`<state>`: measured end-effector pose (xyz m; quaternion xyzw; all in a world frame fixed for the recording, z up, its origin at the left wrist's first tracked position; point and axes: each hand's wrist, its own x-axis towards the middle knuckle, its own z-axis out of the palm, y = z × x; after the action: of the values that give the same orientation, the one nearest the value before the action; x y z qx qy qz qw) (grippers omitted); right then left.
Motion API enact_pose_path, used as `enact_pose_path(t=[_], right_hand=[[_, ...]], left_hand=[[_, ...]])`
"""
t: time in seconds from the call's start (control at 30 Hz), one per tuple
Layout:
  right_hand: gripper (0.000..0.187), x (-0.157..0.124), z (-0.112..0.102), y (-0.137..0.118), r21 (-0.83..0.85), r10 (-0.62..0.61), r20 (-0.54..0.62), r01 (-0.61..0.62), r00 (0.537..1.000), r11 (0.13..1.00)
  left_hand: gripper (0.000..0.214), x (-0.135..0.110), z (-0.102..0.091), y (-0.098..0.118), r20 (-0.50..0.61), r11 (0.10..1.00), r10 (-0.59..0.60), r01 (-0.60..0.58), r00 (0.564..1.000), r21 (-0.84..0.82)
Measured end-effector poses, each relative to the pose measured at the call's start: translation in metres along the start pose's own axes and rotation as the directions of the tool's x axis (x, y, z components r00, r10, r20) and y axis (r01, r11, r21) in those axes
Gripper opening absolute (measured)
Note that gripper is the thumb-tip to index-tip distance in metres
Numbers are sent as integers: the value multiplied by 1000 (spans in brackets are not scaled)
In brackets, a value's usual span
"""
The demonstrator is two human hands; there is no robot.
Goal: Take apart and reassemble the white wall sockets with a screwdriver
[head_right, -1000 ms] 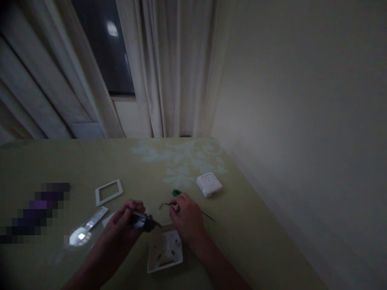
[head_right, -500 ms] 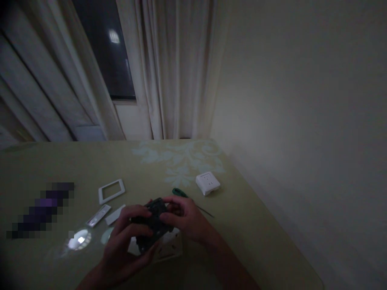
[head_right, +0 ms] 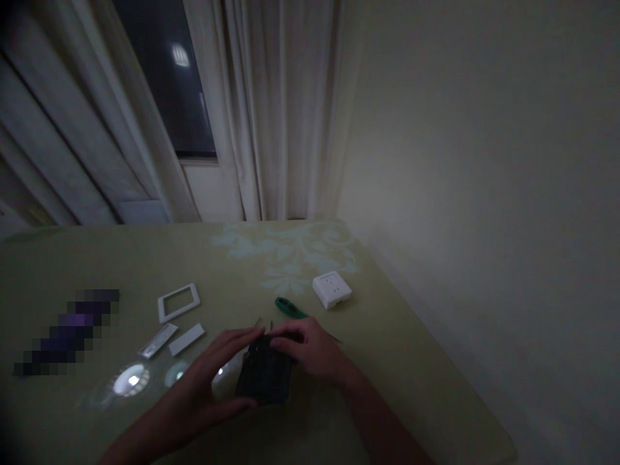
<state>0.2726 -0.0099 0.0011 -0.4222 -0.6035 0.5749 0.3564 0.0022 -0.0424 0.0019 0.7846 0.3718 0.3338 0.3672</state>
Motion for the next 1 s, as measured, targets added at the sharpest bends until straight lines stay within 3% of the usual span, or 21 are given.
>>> enact_pose_path(t=[0.17,0.27,0.37,0.6,0.77,1.0], right_hand=[[50,-7,0,4,-36,30,15,-29,999,999],[78,-14,-2,-1,-258,-29,94,53,995,965],[106,-17,-1,-8,-457,-73,236,177,969,872],[92,-15,5,-16,-625,-55,298,239,953,743],[88,-18,2,-18,-598,-64,291,233,955,767],[94,-19,-1,-19,-570,-48,288,211,956,794]], left_hand=[[98,-7,11,-16,-4,994,38,-38,999,104],[100,-10,18,-19,39,988,-2,-4,999,156],[107,-10,24,-22,30,985,-29,24,999,171],[95,-8,24,-23,69,995,-70,66,995,70],[82,-7,27,-22,49,997,-76,75,996,20],[90,-5,31,-20,62,991,-134,135,989,-24]])
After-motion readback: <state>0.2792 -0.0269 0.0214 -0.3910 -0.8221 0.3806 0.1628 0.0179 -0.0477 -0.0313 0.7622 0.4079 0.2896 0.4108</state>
